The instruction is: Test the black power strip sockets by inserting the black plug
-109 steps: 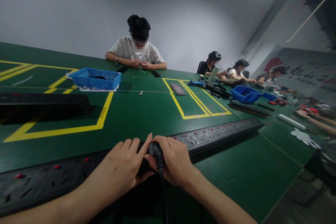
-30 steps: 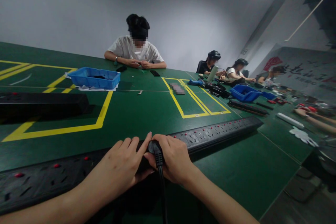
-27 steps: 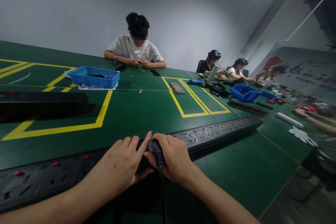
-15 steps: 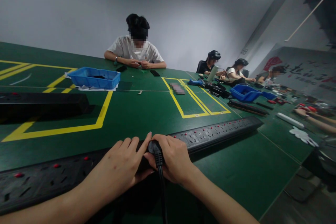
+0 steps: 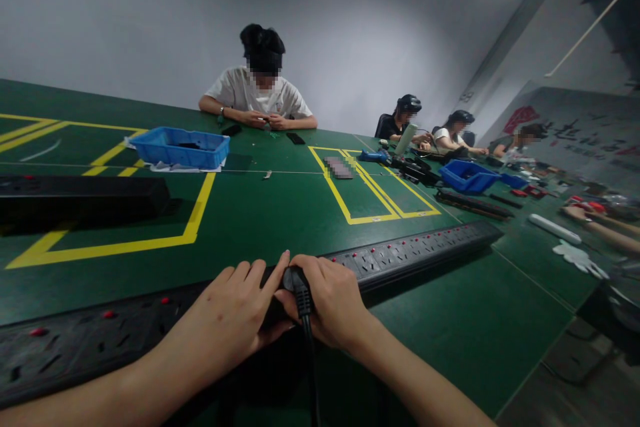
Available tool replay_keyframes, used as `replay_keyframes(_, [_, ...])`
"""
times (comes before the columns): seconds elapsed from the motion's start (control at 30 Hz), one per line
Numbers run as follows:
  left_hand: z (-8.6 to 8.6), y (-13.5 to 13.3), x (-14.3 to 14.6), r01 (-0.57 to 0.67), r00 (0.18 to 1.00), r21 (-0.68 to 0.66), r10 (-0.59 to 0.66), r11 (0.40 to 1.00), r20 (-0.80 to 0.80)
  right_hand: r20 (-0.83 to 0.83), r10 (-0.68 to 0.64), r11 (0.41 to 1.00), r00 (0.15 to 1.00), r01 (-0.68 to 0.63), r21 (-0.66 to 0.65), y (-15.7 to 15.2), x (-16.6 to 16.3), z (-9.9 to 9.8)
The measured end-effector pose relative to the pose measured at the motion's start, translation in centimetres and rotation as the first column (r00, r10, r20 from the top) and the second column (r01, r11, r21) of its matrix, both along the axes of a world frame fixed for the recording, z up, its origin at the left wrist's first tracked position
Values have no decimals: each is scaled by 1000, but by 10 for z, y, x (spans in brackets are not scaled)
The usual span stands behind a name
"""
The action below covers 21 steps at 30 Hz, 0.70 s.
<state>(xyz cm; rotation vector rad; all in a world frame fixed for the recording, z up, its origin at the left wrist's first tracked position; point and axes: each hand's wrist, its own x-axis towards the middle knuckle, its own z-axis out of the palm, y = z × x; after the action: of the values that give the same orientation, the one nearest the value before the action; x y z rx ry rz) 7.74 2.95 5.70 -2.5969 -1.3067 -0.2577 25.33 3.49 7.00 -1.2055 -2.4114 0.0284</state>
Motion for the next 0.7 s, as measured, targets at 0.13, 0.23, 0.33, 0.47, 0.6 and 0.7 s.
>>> replay_keyframes(0.13, [1, 0, 0, -13, 1000, -3, 13, 1000, -2, 7, 12, 1000, 1000, -12, -1, 0, 1, 0])
replay_keyframes(0.23, [1, 0, 1, -6, 1000, 1, 6, 1000, 11, 2, 2, 1000, 1000, -2, 15, 0, 0, 1])
replay_keyframes(0.33, [0, 0, 1, -5, 1000, 20, 5, 1000, 11, -1, 0, 1000, 1000, 0, 15, -1, -1, 2])
replay_keyframes(0.47, [1, 0, 1, -5, 1000, 30, 6, 1000, -12, 1, 1, 1000, 1000, -1, 5, 0, -1, 1])
replay_keyframes(0.6, [1, 0, 1, -8, 1000, 27, 8, 1000, -11, 8, 4, 1000, 1000, -5, 8, 0, 0, 0])
replay_keyframes(0.7, [0, 1, 1, -5, 1000, 25, 5, 1000, 5, 10, 1, 1000, 1000, -1, 21, 0, 0, 0])
